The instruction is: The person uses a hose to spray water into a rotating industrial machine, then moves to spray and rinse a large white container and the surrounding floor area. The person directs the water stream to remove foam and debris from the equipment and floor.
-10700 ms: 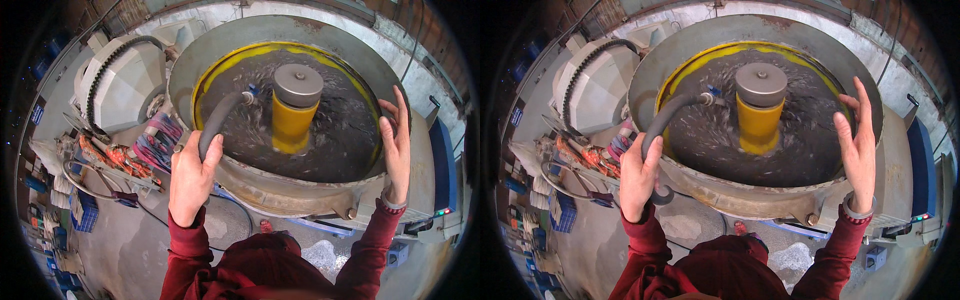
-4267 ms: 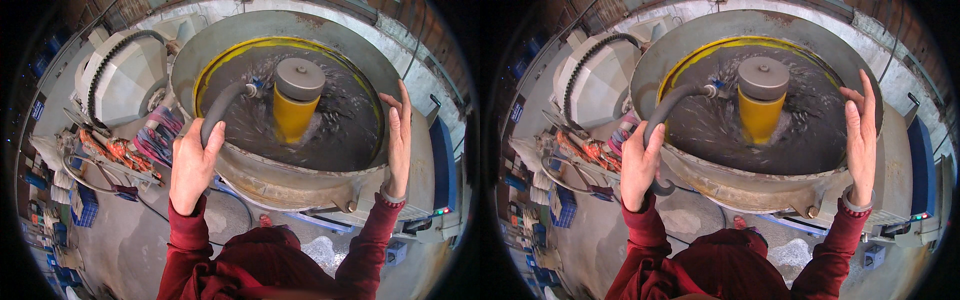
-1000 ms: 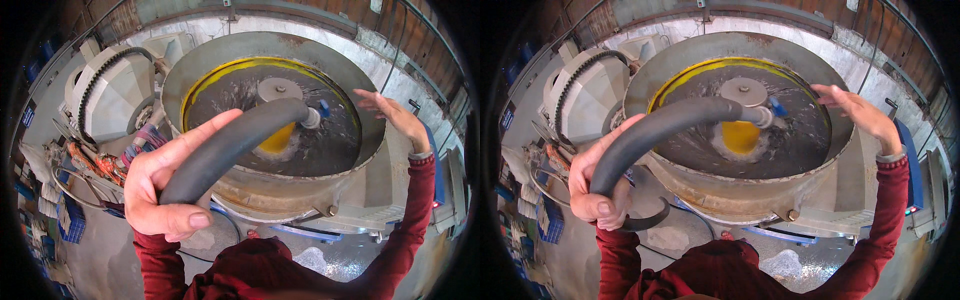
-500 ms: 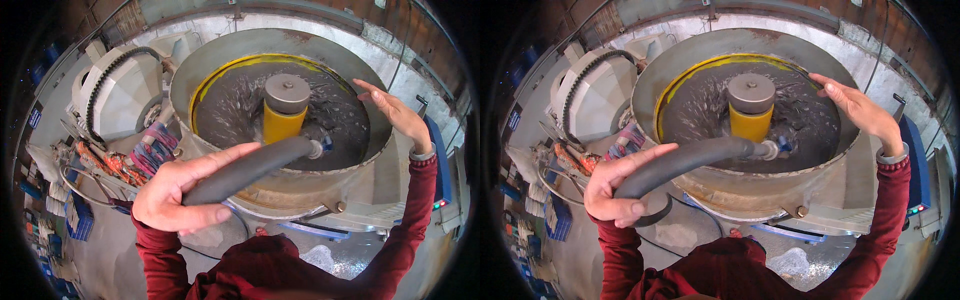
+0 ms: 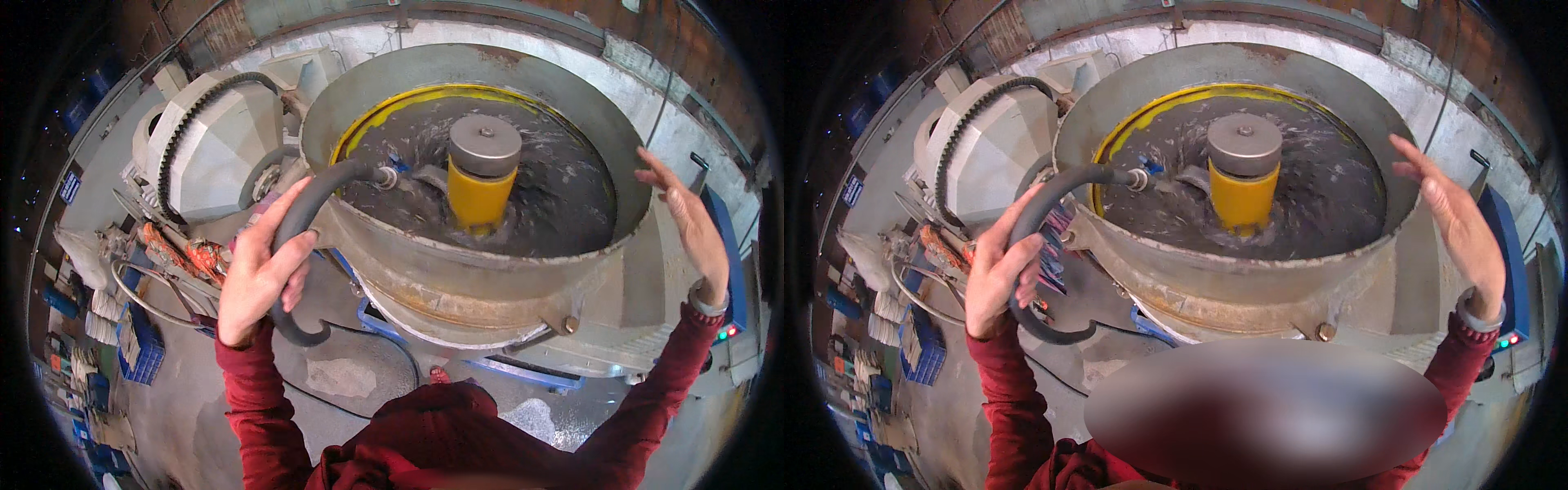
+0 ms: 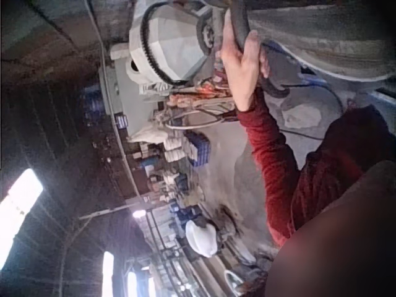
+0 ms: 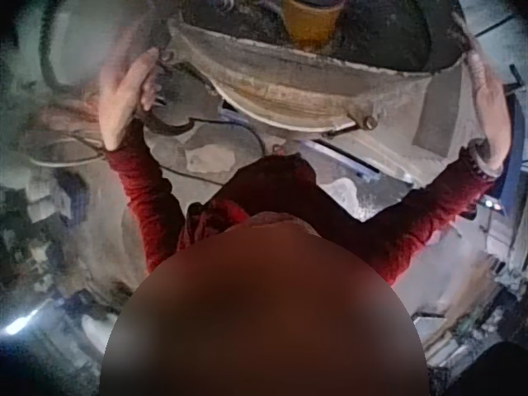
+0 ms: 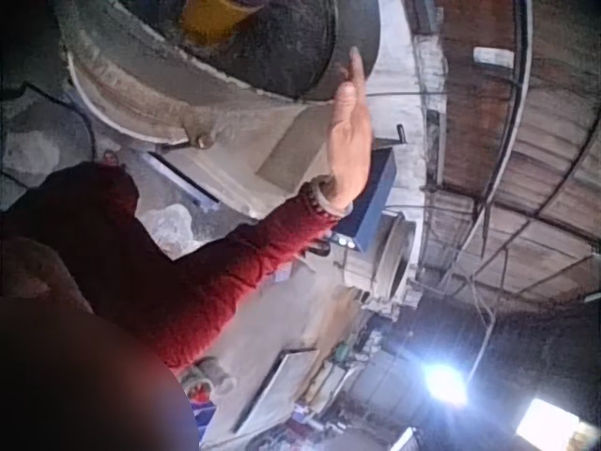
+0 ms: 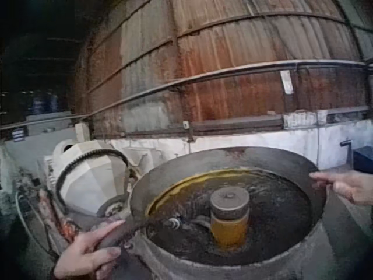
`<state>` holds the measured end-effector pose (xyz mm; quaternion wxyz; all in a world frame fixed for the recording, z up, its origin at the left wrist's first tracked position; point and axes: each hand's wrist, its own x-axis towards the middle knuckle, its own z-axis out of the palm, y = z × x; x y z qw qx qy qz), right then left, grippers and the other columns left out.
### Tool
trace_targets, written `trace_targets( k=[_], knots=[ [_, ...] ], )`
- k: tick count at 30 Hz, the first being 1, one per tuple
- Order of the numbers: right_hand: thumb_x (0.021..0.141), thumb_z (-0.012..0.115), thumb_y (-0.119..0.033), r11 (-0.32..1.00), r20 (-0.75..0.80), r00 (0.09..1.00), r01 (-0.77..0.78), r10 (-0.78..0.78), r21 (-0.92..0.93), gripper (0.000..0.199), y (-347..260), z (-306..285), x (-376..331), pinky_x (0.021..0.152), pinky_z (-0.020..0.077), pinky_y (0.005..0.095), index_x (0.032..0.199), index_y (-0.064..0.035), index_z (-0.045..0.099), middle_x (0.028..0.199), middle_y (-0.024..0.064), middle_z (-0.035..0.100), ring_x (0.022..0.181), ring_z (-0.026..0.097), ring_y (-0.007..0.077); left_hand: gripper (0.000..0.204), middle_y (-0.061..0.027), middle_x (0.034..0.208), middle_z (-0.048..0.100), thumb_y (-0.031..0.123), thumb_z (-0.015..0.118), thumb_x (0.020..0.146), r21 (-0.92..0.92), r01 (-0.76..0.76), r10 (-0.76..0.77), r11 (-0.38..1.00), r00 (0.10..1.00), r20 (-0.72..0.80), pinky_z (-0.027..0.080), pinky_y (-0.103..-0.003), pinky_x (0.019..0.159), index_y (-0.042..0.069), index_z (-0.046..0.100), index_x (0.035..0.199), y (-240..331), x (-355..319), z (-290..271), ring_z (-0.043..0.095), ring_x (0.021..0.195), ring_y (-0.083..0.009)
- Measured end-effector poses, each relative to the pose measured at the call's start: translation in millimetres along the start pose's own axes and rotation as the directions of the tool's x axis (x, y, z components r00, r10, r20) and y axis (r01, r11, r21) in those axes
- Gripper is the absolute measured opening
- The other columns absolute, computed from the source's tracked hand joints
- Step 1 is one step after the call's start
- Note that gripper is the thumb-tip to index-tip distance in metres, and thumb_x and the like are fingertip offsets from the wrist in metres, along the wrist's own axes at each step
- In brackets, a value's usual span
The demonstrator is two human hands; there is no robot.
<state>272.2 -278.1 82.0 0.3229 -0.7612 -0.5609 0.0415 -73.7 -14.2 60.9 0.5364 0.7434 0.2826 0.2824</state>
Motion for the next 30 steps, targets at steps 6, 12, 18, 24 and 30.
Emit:
trace_targets(
  k=[6, 12, 18, 24, 30],
  knots=[
    [0.089, 0.046, -0.026, 0.993, -0.445, 0.895, -0.066, 0.017, -0.095, 0.043, 5, 60, -106, 0.094, 0.0362, 0.0345, 0.127, -0.0076, 0.044, 0.114, 0.0125, 0.056, 0.109, 0.051, 0.0229, 0.05, 0.0032, 0.048, 0.038, 0.012, 0.048, 0.087, -0.009, -0.068, 0.069, 0.998, 0.982, 0.174, 0.028, -0.021, 0.031, 0.003, 0.032, 0.133, -43, 26, 39, 0.034, 0.034, -0.0056],
    [0.093, 0.039, -0.024, 0.985, -0.514, 0.846, -0.071, 0.144, 0.158, 0.037, 20, 167, -155, 0.087, 0.0404, 0.0352, 0.123, -0.0034, 0.046, 0.1, 0.0142, 0.058, 0.097, 0.054, 0.0269, 0.038, 0.0026, 0.046, 0.033, 0.032, 0.047, 0.091, 0.049, -0.051, 0.048, 0.997, 0.998, 0.048, 0.029, -0.022, 0.028, 0.006, 0.047, 0.119, -69, 36, 30, 0.033, 0.032, -0.0073],
    [0.093, 0.038, -0.03, 0.975, -0.493, 0.845, -0.218, 0.208, 0.038, 0.039, 10, 227, -254, 0.079, 0.0405, 0.039, 0.122, -0.0047, 0.045, 0.091, 0.017, 0.056, 0.087, 0.051, 0.0333, 0.034, 0.0005, 0.045, 0.035, 0.041, 0.048, 0.088, 0.119, -0.077, 0.073, 0.99, 0.997, 0.041, 0.03, -0.024, 0.028, 0.008, 0.052, 0.094, -70, 60, 40, 0.034, 0.031, -0.0089],
    [0.091, 0.036, -0.039, 0.718, -0.187, 0.693, -0.677, 0.696, 0.163, 0.041, 12, 364, -392, 0.076, 0.045, 0.0445, 0.112, -0.0078, 0.053, 0.091, 0.0191, 0.061, 0.089, 0.057, 0.0359, 0.035, 0.001, 0.048, 0.034, 0.044, 0.048, 0.086, 0.162, -0.071, 0.072, 0.984, 0.997, -0.005, 0.032, -0.025, 0.03, 0.01, 0.045, 0.086, -87, 72, 42, 0.035, 0.034, -0.0103],
    [0.088, 0.037, -0.045, 0.301, 0.255, 0.311, -0.95, 0.916, 0.08, 0.047, 21, 514, -560, 0.082, 0.0434, 0.0474, 0.103, -0.0076, 0.061, 0.098, 0.0185, 0.061, 0.095, 0.057, 0.036, 0.035, 0.0008, 0.049, 0.034, 0.045, 0.048, 0.085, 0.218, -0.03, 0.034, 0.975, 0.999, -0.016, 0.032, -0.026, 0.032, 0.01, 0.044, 0.084, -76, 75, 40, 0.036, 0.036, -0.011]
  ],
)
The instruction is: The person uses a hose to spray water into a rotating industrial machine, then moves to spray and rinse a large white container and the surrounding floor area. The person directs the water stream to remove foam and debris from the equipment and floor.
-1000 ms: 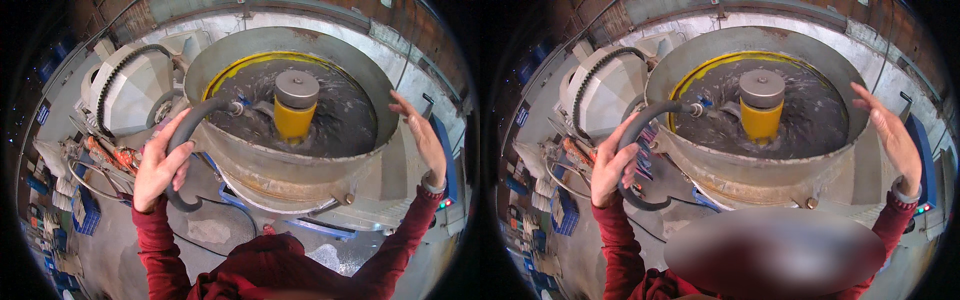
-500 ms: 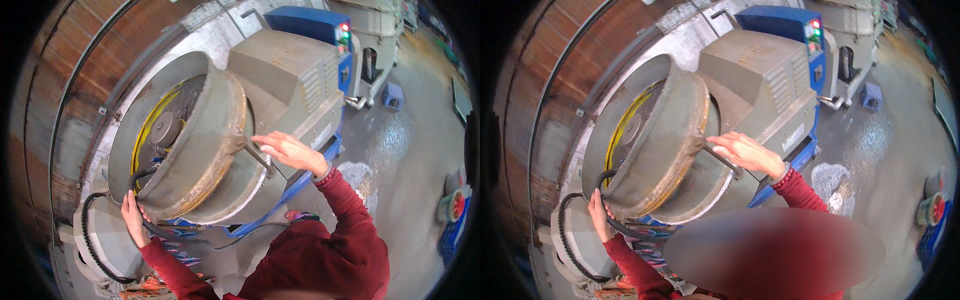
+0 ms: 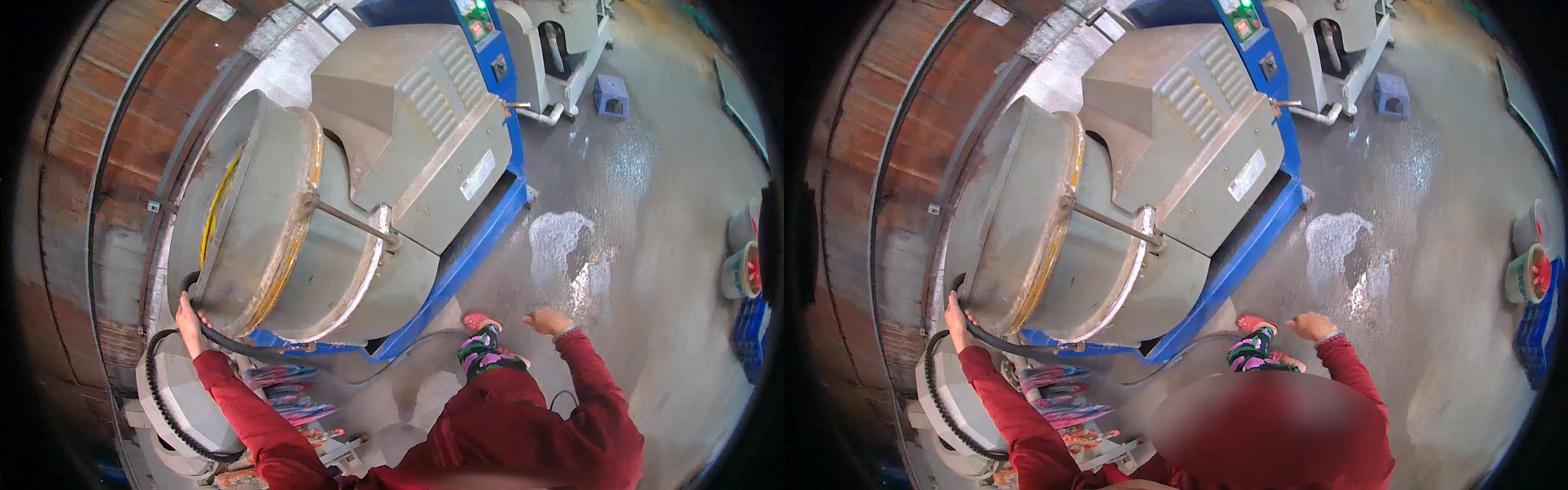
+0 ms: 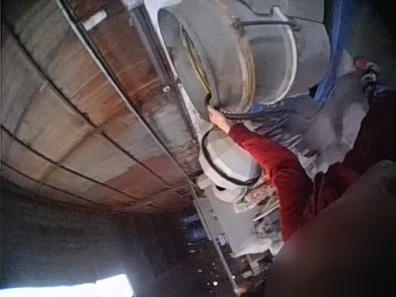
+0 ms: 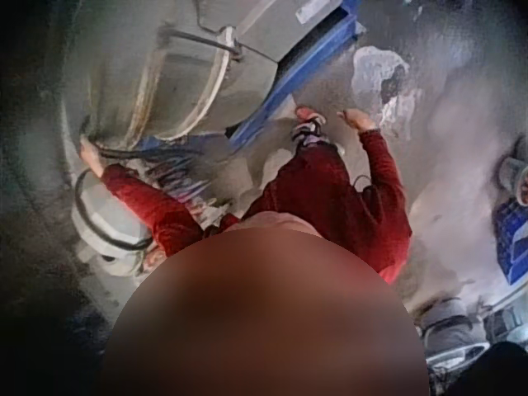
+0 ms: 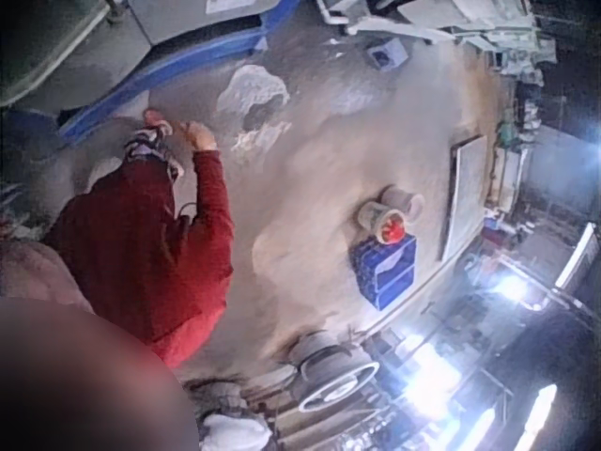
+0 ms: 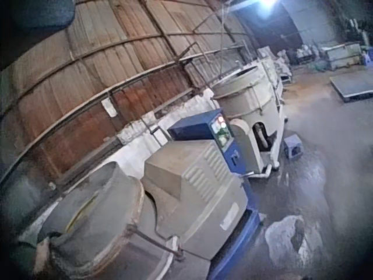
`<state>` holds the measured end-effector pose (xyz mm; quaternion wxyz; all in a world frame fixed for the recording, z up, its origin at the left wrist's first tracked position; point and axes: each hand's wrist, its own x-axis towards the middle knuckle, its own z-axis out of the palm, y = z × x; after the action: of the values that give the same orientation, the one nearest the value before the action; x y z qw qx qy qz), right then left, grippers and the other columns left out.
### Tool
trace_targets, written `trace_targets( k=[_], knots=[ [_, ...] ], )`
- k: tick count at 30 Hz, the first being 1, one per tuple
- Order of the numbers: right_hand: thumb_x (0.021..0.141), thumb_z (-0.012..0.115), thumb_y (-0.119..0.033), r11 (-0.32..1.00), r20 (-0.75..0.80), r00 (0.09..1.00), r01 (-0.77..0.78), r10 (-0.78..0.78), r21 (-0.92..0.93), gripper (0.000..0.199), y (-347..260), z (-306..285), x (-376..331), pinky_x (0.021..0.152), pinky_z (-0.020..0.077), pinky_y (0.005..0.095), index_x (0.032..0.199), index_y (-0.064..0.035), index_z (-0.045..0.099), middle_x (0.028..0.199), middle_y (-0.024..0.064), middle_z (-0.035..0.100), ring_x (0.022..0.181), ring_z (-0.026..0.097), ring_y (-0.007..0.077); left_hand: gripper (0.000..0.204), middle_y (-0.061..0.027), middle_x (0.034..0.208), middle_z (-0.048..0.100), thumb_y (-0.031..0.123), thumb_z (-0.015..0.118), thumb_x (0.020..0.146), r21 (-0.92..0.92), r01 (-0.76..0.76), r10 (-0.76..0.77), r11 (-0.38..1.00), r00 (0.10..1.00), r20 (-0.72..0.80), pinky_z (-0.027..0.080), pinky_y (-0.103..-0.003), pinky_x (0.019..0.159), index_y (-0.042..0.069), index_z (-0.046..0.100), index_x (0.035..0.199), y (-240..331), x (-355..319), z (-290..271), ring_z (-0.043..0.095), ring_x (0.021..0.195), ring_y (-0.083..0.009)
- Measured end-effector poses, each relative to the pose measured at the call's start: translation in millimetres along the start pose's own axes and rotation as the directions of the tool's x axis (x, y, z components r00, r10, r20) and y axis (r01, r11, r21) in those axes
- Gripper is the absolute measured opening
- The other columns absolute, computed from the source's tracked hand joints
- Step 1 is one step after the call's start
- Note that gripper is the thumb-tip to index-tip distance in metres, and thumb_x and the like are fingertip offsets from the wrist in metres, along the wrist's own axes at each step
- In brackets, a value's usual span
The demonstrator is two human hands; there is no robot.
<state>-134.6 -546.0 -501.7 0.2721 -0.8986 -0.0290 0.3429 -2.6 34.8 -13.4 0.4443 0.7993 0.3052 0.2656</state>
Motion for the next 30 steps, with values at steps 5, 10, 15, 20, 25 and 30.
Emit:
trace_targets(
  k=[5, 10, 15, 20, 25, 30],
  knots=[
    [0.085, 0.044, -0.043, 0.984, 0.067, 0.985, -0.163, 0.159, 0.069, 0.045, 48, 42, -50, 0.084, 0.0436, 0.0458, 0.098, -0.0049, 0.063, 0.102, 0.0186, 0.06, 0.098, 0.056, 0.0359, 0.035, 0.0004, 0.049, 0.035, 0.044, 0.048, 0.085, -0.006, -0.001, 0.001, 1.0, 1.0, 0.0, 0.032, -0.026, 0.032, 0.01, 0.044, 0.084, -7, 1, 1, 0.036, 0.036, -0.0116],
    [0.083, 0.047, -0.042, 0.995, 0.033, 0.996, -0.079, 0.077, 0.06, 0.043, 37, 53, -18, 0.082, 0.0447, 0.0454, 0.098, -0.0044, 0.062, 0.101, 0.0189, 0.06, 0.097, 0.056, 0.036, 0.041, -0.0006, 0.045, 0.036, 0.048, 0.052, 0.082, -0.064, -0.065, 0.063, 0.996, 0.997, -0.033, 0.032, -0.027, 0.033, 0.009, 0.042, 0.073, -10, 12, 2, 0.038, 0.034, -0.0123],
    [0.082, 0.048, -0.031, 0.979, -0.059, 0.978, 0.198, -0.2, -0.04, 0.03, -38, 13, 22, 0.073, 0.0473, 0.0461, 0.093, -0.0065, 0.062, 0.09, 0.019, 0.062, 0.084, 0.06, 0.0375, 0.04, -0.0022, 0.048, 0.038, 0.045, 0.049, 0.084, -0.016, -0.026, 0.026, 1.0, 0.999, -0.048, 0.033, -0.029, 0.031, 0.006, 0.045, 0.086, -12, 25, 5, 0.038, 0.035, -0.0141],
    [0.082, 0.048, -0.036, 0.971, 0.051, 0.972, 0.231, -0.228, -0.061, 0.037, -118, -29, 15, 0.077, 0.0465, 0.0464, 0.098, -0.0053, 0.061, 0.099, 0.0215, 0.06, 0.092, 0.058, 0.0361, 0.039, -0.0022, 0.048, 0.037, 0.044, 0.049, 0.084, -0.041, -0.057, 0.055, 0.998, 0.997, -0.048, 0.033, -0.029, 0.031, 0.006, 0.045, 0.083, -10, 17, 9, 0.038, 0.035, -0.0139],
    [0.088, 0.043, -0.035, 0.777, -0.119, 0.77, 0.628, -0.627, -0.028, 0.038, -129, 25, 51, 0.076, 0.0472, 0.0404, 0.1, -0.0041, 0.061, 0.09, 0.0172, 0.063, 0.082, 0.061, 0.031, 0.038, -0.0016, 0.05, 0.037, 0.044, 0.049, 0.084, -0.023, -0.063, 0.061, 0.998, 0.996, -0.067, 0.034, -0.029, 0.032, 0.007, 0.045, 0.08, -4, 0, -6, 0.037, 0.036, -0.0129],
    [0.092, 0.039, -0.034, 0.639, 0.119, 0.86, 0.269, -0.496, 0.721, 0.041, -208, -61, 28, 0.078, 0.0458, 0.0328, 0.113, -0.0012, 0.053, 0.094, 0.0108, 0.062, 0.084, 0.059, 0.0171, 0.04, -0.0001, 0.05, 0.037, 0.041, 0.053, 0.083, -0.062, -0.043, 0.039, 0.997, 0.997, -0.067, 0.032, -0.027, 0.033, 0.003, 0.055, 0.091, 6, -21, 13, 0.037, 0.036, -0.0101]
  ],
)
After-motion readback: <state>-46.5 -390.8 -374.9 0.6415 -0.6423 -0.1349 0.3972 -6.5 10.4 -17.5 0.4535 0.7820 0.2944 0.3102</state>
